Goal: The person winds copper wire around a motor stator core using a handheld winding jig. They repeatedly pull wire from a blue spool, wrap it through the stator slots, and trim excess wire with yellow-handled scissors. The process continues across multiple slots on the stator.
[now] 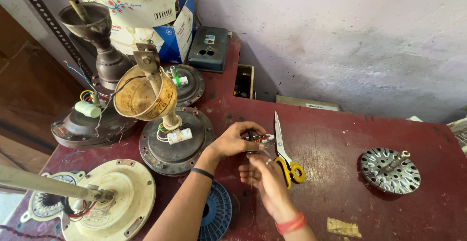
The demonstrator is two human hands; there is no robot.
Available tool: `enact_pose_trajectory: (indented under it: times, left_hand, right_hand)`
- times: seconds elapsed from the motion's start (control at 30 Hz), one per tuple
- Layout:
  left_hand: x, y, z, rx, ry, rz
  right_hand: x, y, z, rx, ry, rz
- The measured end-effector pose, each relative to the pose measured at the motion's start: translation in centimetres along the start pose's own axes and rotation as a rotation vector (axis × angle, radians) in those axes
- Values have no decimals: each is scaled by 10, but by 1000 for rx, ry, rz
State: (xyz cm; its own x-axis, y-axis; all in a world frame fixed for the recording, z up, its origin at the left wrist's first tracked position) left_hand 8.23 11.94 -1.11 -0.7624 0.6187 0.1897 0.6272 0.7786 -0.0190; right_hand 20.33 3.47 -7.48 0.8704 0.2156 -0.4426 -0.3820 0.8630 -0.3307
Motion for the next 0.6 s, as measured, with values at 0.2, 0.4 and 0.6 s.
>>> enact_pose_trajectory:
  times: [0.2, 0.4, 0.6]
  left_hand:
    - [2, -3, -1, -12, -19, -34]
    - [-3, -4, -1, 39, -10, 3]
    - [-9, -6, -4, 44, -2, 85]
  right_hand:
    - [8, 11, -6, 113, -51, 49]
    - [30, -34, -30, -25, -251, -124]
    - [48, -44, -61, -42, -294, -68]
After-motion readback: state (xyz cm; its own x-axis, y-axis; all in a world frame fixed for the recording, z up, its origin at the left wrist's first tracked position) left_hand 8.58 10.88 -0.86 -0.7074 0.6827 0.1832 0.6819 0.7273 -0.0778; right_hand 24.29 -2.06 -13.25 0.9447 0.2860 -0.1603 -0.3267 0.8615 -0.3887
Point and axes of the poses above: each hand's wrist, its own y-axis towards the middle knuckle, its own x-axis out of the back of the hand, z = x × y, the point moved 8 cm from there along y, towards the middle knuckle, and after that the axes turned 15 degrees about z, right-handed, at the moved point
